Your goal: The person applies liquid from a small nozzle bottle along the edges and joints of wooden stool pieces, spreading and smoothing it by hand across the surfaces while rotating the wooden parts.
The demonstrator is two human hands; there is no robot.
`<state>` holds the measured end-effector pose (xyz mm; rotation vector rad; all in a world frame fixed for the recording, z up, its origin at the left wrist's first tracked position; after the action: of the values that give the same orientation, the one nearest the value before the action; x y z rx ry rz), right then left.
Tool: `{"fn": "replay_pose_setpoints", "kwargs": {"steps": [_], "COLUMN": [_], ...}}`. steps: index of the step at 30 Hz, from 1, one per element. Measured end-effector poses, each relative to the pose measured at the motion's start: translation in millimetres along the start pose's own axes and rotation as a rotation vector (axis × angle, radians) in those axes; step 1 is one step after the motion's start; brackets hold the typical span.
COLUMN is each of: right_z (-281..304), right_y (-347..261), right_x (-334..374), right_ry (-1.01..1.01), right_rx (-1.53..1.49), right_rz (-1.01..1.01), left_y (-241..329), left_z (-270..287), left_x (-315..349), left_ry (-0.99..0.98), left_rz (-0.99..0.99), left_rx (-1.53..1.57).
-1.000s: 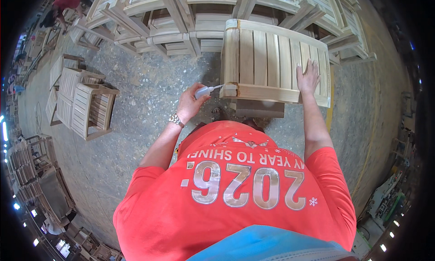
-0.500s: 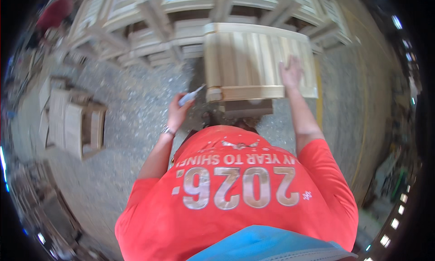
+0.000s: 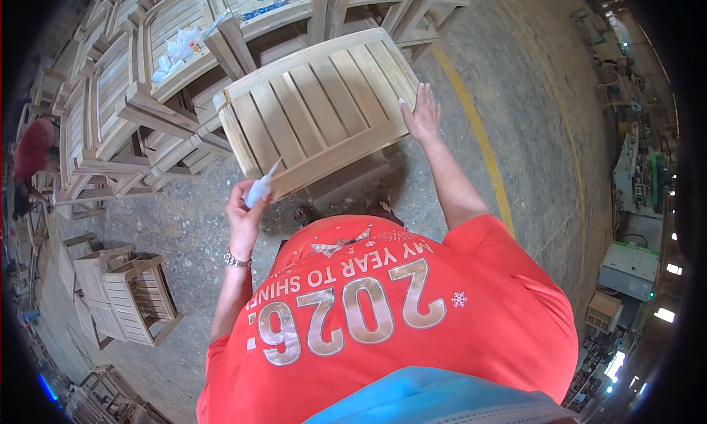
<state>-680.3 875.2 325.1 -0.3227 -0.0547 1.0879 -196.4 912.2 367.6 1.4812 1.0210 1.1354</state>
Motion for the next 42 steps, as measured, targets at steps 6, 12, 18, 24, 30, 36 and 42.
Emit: {"fn": "replay_pose_setpoints", "kwargs": {"steps": [6, 12, 18, 24, 30, 36, 42], "right_z": [-57, -89, -112, -150, -165, -166, -148], "right_y": [107, 113, 156, 228, 337, 423, 422], "right_x": [-50, -36, -53, -32, -4, 44, 45], "right_ry": [-0.263, -0.514, -0.520, -0.841, -0.842, -0.889, -0.904], "right_rx": [-0.613, -1.322, -0.973, -0.736, -0.156, -0.103, -0.150], "right_rz": [-0.240, -0.465, -0.284, -0.204, 0.135, -0.025, -0.117], "left_y": [4, -26, -24, -28, -24, -23, -24], "left_z": [-125, -251, -332, -357, -364, -368, -366], "left_x": [-38, -68, -87, -91, -92, -95, -91], "left_ry": [-0.114, -0.081, -0.001, 0.035, 0.054, 0.027, 0.010], "left_rz": [-0.060, -0.130, -0.163, -0.188, -0.216, -0.202, -0.204], "left_rx": [-0.035, -0.156, -0.564, -0.860, -0.888, -0.937, -0.880]}}
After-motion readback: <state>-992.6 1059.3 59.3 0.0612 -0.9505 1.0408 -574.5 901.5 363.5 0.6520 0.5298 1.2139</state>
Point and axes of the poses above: each hand's wrist, its own x-axis away from the middle knuckle, its own z-axis out of the back of the hand, y = z × x, the point moved 7 cm from there along -x, towards the middle knuckle
